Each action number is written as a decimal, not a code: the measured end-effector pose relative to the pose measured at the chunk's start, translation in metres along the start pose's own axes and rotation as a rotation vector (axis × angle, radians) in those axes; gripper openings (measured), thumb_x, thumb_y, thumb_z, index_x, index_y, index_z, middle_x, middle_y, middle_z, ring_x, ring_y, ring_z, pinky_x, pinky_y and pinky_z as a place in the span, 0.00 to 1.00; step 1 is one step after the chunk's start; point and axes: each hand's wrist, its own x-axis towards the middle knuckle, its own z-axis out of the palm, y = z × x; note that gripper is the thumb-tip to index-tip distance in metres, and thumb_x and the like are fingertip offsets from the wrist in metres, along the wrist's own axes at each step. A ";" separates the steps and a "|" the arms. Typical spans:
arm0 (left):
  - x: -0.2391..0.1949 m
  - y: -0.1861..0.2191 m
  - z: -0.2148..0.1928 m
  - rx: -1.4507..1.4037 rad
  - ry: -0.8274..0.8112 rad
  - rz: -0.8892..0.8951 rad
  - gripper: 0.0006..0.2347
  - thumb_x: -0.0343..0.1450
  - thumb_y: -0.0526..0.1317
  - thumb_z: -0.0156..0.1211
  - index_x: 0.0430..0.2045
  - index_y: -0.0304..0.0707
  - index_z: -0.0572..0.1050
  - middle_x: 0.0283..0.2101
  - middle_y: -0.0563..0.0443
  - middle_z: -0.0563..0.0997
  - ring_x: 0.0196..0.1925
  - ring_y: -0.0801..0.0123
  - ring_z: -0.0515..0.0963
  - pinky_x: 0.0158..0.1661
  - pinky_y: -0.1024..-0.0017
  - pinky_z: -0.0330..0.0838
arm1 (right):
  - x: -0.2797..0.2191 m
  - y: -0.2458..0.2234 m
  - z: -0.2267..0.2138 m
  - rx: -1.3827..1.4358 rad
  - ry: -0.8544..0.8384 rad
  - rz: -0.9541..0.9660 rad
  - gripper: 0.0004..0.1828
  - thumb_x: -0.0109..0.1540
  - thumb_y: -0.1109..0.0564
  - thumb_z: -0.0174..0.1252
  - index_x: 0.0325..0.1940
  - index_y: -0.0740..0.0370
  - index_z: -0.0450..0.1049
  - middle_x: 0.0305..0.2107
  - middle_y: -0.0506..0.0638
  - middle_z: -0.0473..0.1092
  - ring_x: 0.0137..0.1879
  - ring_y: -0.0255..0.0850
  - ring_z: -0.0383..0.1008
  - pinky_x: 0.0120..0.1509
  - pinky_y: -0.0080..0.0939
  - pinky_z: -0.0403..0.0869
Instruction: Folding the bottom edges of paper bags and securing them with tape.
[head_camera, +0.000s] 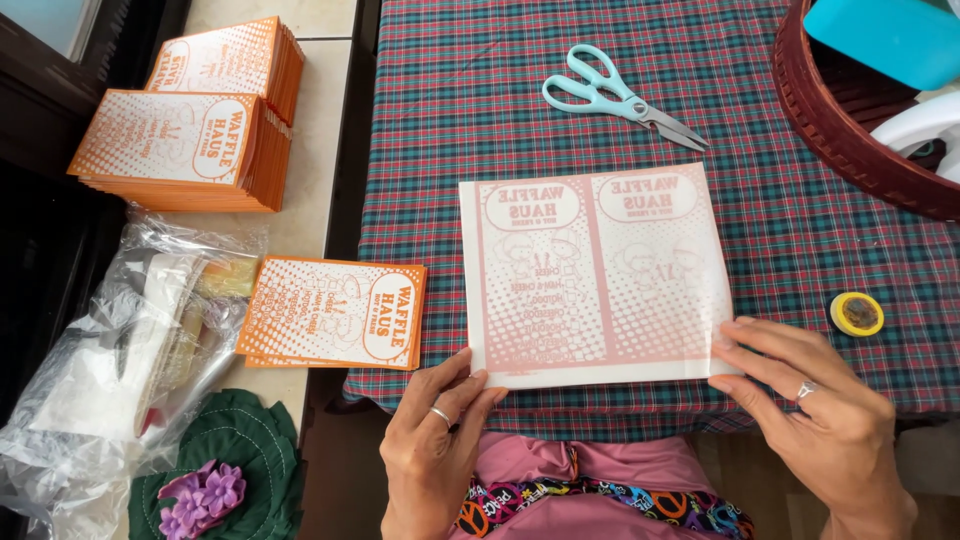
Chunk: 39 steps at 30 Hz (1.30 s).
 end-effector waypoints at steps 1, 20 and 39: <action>0.000 0.000 0.000 0.001 0.001 0.000 0.09 0.66 0.30 0.72 0.38 0.30 0.79 0.49 0.38 0.82 0.43 0.59 0.85 0.48 0.70 0.85 | 0.001 -0.001 0.000 0.001 0.000 -0.001 0.19 0.55 0.67 0.69 0.50 0.69 0.79 0.51 0.58 0.76 0.60 0.50 0.78 0.69 0.49 0.79; 0.006 -0.006 -0.009 0.024 -0.098 -0.010 0.11 0.65 0.36 0.75 0.35 0.38 0.78 0.50 0.41 0.79 0.48 0.58 0.84 0.47 0.65 0.82 | -0.003 0.008 0.015 0.139 0.097 0.185 0.08 0.54 0.68 0.70 0.35 0.70 0.78 0.44 0.61 0.76 0.49 0.45 0.80 0.58 0.39 0.81; 0.005 -0.001 0.007 -0.145 0.046 -0.150 0.06 0.68 0.31 0.68 0.22 0.33 0.75 0.39 0.37 0.82 0.41 0.61 0.84 0.43 0.71 0.85 | -0.013 0.002 0.023 0.283 0.167 0.428 0.05 0.63 0.71 0.61 0.43 0.71 0.79 0.48 0.60 0.76 0.58 0.47 0.78 0.57 0.36 0.82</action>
